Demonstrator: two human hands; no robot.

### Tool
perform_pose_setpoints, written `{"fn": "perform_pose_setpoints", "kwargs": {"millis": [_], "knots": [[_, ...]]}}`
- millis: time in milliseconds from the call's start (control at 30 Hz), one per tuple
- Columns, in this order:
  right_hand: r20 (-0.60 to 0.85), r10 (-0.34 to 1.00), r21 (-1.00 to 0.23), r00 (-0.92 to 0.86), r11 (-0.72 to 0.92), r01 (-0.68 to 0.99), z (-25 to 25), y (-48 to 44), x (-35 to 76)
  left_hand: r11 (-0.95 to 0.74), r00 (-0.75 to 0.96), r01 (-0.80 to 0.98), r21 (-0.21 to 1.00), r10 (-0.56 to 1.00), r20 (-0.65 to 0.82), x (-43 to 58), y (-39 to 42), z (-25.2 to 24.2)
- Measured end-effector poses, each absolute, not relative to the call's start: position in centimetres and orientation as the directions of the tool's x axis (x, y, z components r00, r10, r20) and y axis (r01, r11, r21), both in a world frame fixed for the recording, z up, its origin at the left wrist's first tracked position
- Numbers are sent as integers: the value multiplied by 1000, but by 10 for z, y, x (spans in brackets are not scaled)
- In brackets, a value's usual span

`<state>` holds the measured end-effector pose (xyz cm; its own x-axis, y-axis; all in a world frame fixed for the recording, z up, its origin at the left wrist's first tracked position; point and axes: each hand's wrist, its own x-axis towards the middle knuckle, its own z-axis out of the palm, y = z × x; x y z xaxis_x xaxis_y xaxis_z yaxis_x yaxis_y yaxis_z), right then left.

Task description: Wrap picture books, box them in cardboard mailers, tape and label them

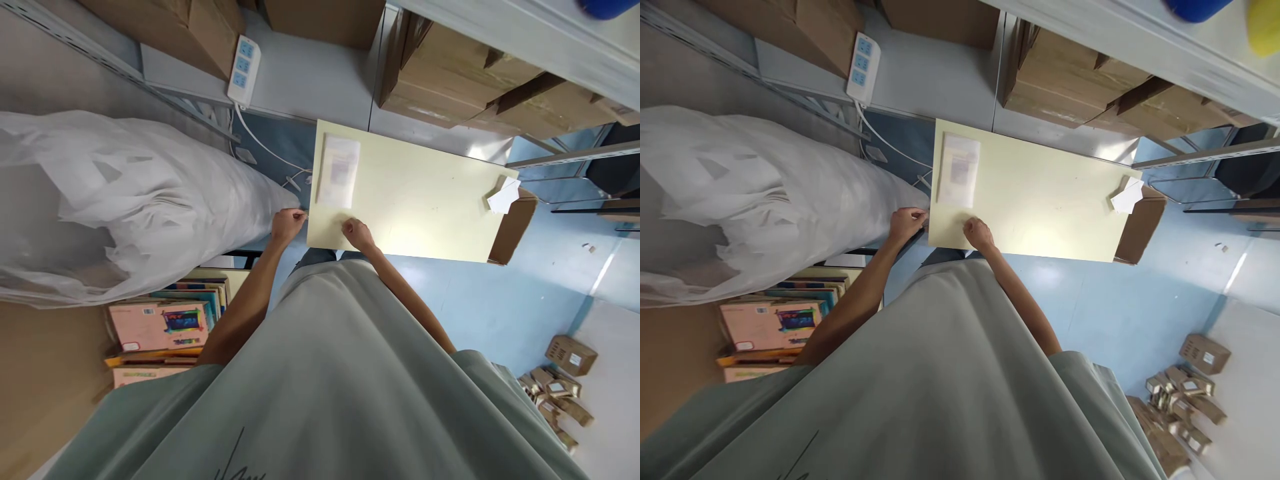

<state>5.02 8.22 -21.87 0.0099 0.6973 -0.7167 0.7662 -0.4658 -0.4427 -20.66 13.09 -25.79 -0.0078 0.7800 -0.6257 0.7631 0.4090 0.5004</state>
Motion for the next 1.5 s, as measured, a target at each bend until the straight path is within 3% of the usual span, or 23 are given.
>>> {"fn": "perform_pose_setpoints", "kwargs": {"millis": [233,1067,1500], "knots": [[-716,698,-441,16,-470,765,-220,84,49,475,21,688,548,743,-669,-208,122,-260],[-753,658,-434,-10,-486,758,-206,89,51,418,-76,788,452,795,-602,-200,136,-251],[-676,737,-548,2,-505,666,-161,93,103,350,94,672,652,833,-545,-154,152,-180]]}}
